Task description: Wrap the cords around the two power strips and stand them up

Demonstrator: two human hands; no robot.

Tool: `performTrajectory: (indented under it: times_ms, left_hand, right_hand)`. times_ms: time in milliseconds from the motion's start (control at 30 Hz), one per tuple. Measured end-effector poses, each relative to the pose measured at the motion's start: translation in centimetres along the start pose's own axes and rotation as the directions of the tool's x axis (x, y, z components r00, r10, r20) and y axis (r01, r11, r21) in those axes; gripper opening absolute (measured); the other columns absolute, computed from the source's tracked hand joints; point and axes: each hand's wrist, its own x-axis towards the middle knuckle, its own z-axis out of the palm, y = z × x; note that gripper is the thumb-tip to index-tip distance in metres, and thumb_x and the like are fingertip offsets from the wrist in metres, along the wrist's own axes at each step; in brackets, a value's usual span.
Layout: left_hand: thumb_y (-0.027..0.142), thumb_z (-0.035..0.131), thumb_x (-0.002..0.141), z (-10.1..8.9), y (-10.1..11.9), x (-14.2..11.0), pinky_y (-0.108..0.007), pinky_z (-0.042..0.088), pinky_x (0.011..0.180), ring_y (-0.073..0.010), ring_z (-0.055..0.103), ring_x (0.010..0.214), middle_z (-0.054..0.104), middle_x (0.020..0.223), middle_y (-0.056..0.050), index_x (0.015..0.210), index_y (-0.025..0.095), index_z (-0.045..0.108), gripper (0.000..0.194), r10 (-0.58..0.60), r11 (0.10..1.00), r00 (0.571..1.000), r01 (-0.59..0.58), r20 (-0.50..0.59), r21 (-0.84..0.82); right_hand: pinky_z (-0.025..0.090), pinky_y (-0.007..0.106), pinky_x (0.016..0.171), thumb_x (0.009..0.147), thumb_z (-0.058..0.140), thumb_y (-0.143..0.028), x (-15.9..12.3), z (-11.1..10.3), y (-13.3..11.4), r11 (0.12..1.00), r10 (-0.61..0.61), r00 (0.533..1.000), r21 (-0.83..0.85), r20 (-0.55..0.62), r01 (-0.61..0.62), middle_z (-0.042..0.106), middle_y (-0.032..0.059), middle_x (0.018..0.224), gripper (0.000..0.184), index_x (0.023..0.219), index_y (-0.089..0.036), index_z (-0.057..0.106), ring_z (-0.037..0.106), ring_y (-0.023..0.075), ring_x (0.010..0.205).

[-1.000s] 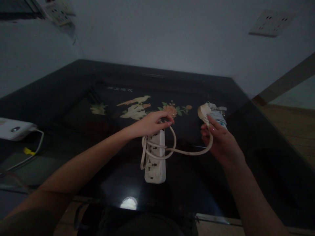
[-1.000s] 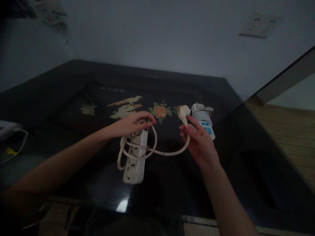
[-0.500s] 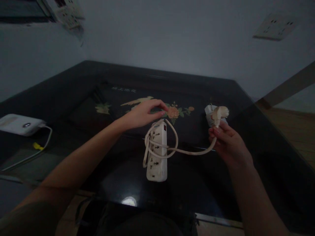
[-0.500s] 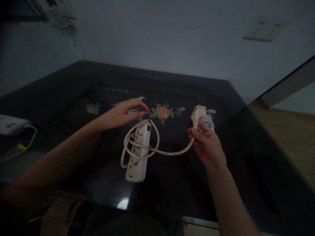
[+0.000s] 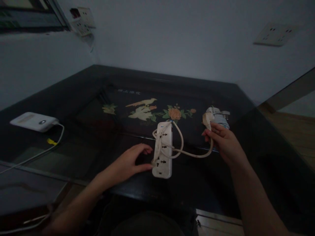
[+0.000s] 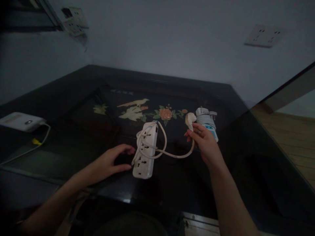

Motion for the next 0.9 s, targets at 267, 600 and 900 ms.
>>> performTrajectory:
  times_ms: [267,600,900]
  left_hand:
    - [0.033,0.054,0.09,4.4,0.5,-0.4,-0.043,0.047,0.088,-0.0254,0.058,0.103,0.064,0.108,-0.01,0.112,0.018,0.057,0.027,-0.032,0.992,0.991,0.047,-0.131,0.119]
    - [0.032,0.037,0.096,4.7,0.2,-0.2,-0.03,0.048,0.079,-0.0202,0.064,0.086,0.07,0.093,-0.008,0.101,0.014,0.065,0.034,-0.107,0.988,0.964,0.077,-0.242,-0.131]
    - [0.036,0.044,0.093,4.1,0.5,-0.6,-0.024,0.048,0.07,-0.0179,0.064,0.078,0.071,0.088,-0.005,0.101,0.016,0.067,0.031,-0.133,0.977,0.957,0.083,-0.257,-0.197]
  right_hand:
    - [0.043,0.026,0.05,0.075,0.059,-0.037,-0.4,0.0,1.8,0.905,-0.018,0.965,-0.405,0.262,0.127,0.062,0.0003,0.066,0.034,0.1,-0.014,0.057,0.056,0.013,0.053]
    - [0.041,0.025,0.048,0.077,0.053,-0.029,-1.8,-0.4,4.9,0.806,-0.029,0.982,-0.576,0.188,0.134,0.06,-0.0003,0.06,0.026,0.097,-0.014,0.061,0.055,0.0141,0.05]
    - [0.038,0.028,0.053,0.08,0.052,-0.032,-3.0,-0.2,6.1,0.692,-0.133,0.985,-0.701,0.11,0.172,0.061,0.0012,0.066,0.033,0.106,-0.014,0.062,0.054,0.0157,0.055]
